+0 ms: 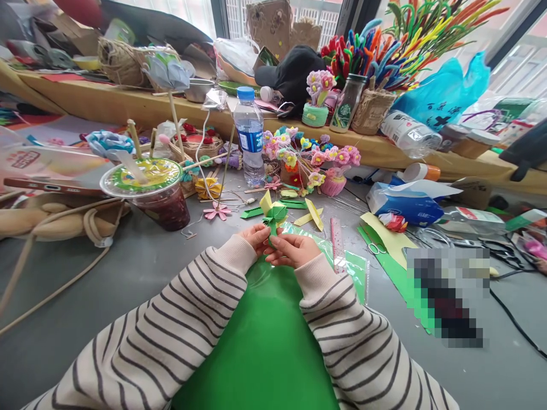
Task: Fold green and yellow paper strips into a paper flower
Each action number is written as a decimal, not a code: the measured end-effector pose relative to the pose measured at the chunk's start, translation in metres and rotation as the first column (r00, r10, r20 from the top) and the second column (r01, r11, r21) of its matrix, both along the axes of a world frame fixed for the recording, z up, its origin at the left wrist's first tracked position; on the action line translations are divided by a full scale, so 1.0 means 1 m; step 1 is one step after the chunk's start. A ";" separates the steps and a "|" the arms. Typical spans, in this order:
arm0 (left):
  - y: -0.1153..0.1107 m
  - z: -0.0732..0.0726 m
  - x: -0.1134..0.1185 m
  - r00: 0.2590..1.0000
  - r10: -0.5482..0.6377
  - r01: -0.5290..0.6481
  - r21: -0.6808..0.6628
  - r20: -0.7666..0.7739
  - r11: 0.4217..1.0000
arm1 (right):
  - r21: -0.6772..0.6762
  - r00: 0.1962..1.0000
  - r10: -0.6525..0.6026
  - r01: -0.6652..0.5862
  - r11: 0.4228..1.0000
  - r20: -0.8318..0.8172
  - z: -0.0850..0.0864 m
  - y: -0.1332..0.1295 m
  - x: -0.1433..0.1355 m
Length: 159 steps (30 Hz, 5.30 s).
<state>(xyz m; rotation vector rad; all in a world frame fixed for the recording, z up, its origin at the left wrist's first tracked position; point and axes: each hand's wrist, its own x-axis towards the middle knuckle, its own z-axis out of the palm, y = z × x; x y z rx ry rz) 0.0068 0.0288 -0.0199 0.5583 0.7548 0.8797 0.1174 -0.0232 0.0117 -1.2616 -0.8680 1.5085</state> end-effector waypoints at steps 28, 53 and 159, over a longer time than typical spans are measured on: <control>-0.013 0.018 0.002 0.980 0.170 -0.169 0.016 -0.108 0.985 | 0.622 -0.088 -0.701 -0.391 0.678 0.708 -0.020 -0.005 -0.005; -0.002 0.006 0.002 0.996 0.070 -0.064 -0.104 0.061 0.993 | 0.713 0.115 -0.768 -0.479 0.512 0.630 -0.024 0.005 0.004; -0.013 0.018 0.001 0.986 0.100 -0.105 0.032 0.135 0.994 | 0.775 0.386 -0.773 -0.597 0.207 0.504 -0.003 -0.011 0.016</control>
